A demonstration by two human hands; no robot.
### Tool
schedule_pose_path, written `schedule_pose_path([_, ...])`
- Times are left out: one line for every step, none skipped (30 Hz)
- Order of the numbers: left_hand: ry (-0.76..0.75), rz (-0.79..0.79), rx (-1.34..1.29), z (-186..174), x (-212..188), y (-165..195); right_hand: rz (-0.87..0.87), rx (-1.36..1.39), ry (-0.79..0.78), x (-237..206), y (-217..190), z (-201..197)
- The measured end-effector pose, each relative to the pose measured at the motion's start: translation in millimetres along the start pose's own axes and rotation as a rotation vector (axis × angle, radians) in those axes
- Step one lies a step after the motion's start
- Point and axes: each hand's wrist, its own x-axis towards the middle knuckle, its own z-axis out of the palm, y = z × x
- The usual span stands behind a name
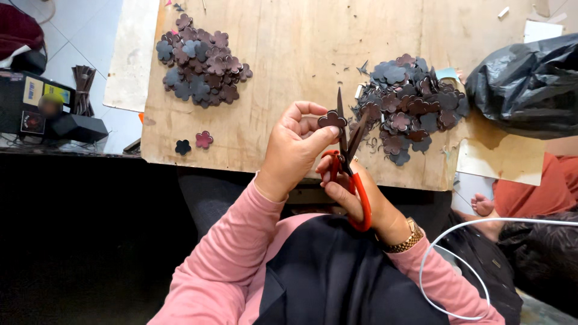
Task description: The person sits at a workbench and uses red-handled scissors to trim the edges of small flower-shaped leather pieces one at a time, taking each piece from a pile, rotating it while cutting, and placing it back on the table. Trimmed pieces accumulate in a separate pile on the board.
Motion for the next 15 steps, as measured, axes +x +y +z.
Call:
schedule_pose_path([0.004, -0.001, 0.000, 1, -1, 1, -0.004, -0.019, 0.001, 0, -2, 0])
schedule_pose_path([0.006, -0.001, 0.000, 2, -1, 2, -0.008, -0.039, 0.003, 0, -3, 0])
schedule_pose_path([0.011, -0.002, 0.011, 3, -1, 2, -0.012, -0.059, 0.006, 1, -4, 1])
schedule_pose_path([0.016, -0.004, 0.022, 4, -2, 2, -0.003, -0.081, 0.023, 1, -4, 1])
schedule_pose_path([0.021, -0.007, 0.033, 4, -3, 2, 0.006, -0.103, 0.039, 2, -4, 2])
schedule_pose_path([0.016, 0.000, 0.024, 5, -3, 2, 0.015, -0.124, 0.055, 2, -3, 2])
schedule_pose_path([0.012, 0.008, 0.016, 5, -3, 2, 0.008, -0.168, 0.070, 2, -2, 1])
schedule_pose_path([0.007, 0.017, 0.008, 5, -3, 2, 0.001, -0.212, 0.084, 2, -1, 1])
schedule_pose_path([0.013, 0.031, 0.005, 6, -4, 2, -0.004, -0.255, 0.100, 2, 0, 1])
schedule_pose_path([0.018, 0.046, 0.002, 6, -4, 2, -0.002, -0.246, 0.114, 2, 2, 1])
schedule_pose_path([0.024, 0.060, 0.000, 7, -4, 2, 0.000, -0.237, 0.128, 2, 3, 1])
schedule_pose_path([0.027, 0.055, -0.006, 7, -5, 2, 0.001, -0.228, 0.141, 2, 4, 1])
schedule_pose_path([0.028, 0.049, -0.012, 8, -6, 2, -0.005, -0.228, 0.137, 2, 5, 0])
schedule_pose_path([0.029, 0.044, -0.018, 8, -6, 1, -0.012, -0.229, 0.133, 2, 6, 0])
schedule_pose_path([0.030, 0.040, -0.015, 9, -7, 1, -0.019, -0.230, 0.129, 2, 6, 0])
